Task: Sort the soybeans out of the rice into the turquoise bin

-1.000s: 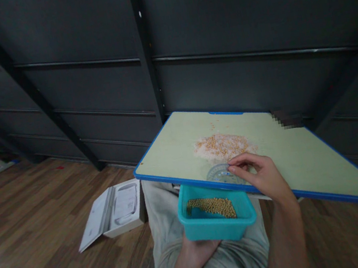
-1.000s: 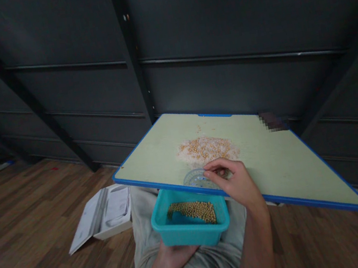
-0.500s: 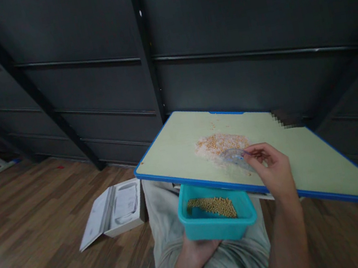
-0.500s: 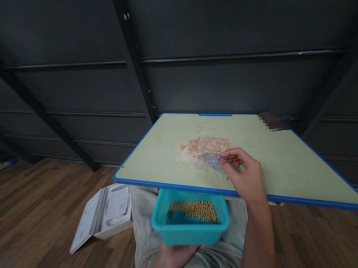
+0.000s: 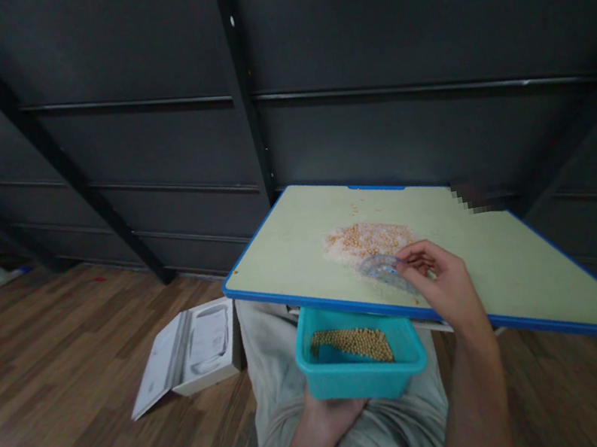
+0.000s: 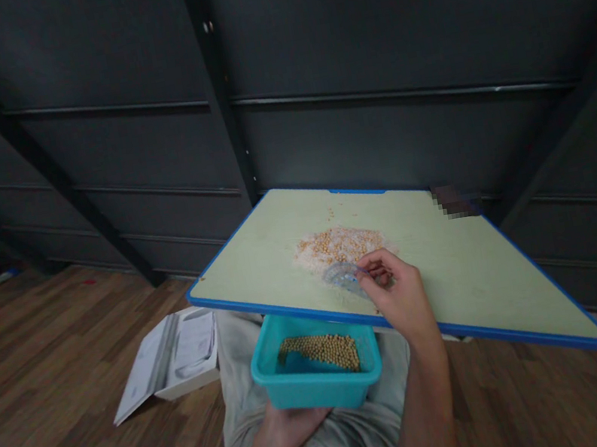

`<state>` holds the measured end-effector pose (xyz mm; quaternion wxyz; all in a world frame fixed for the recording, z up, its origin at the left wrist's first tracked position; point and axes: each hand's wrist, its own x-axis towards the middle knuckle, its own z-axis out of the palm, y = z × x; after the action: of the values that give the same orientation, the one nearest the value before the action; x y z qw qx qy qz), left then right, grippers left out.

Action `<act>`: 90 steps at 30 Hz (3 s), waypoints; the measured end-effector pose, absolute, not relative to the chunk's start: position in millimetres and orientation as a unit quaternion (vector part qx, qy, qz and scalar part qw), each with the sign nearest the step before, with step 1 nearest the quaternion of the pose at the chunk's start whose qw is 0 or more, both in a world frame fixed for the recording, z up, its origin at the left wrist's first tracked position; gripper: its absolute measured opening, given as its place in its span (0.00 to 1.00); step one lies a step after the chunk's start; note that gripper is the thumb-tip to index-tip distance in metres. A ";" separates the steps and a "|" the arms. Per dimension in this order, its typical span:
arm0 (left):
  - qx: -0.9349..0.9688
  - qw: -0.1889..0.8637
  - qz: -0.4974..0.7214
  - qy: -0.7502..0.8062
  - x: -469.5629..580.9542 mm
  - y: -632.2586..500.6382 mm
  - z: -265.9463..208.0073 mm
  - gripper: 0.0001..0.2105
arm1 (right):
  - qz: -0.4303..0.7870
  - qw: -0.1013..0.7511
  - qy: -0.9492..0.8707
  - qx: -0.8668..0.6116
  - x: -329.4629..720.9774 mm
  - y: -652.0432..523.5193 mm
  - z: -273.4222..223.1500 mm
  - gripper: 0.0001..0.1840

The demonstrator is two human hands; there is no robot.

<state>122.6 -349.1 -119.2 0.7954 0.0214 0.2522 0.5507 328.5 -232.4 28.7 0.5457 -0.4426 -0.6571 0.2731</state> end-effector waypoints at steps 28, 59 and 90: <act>0.041 0.805 0.545 0.232 118.4 -351.9 -127.9 0.34 | 0.269 0.509 -0.684 -0.449 354.0 -259.2 48.9 0.07; 0.086 0.812 0.544 0.193 118.8 -349.0 -138.5 0.21 | 0.225 0.487 -0.728 -0.427 333.9 -240.0 33.8 0.11; 0.073 0.808 0.547 0.205 119.8 -349.4 -135.0 0.22 | 0.258 0.491 -0.702 -0.446 322.9 -232.3 24.7 0.08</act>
<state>119.8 -349.4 -135.0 0.8085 0.0725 0.2055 0.5467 322.9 -232.3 24.7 0.4910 -0.4461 -0.7022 0.2584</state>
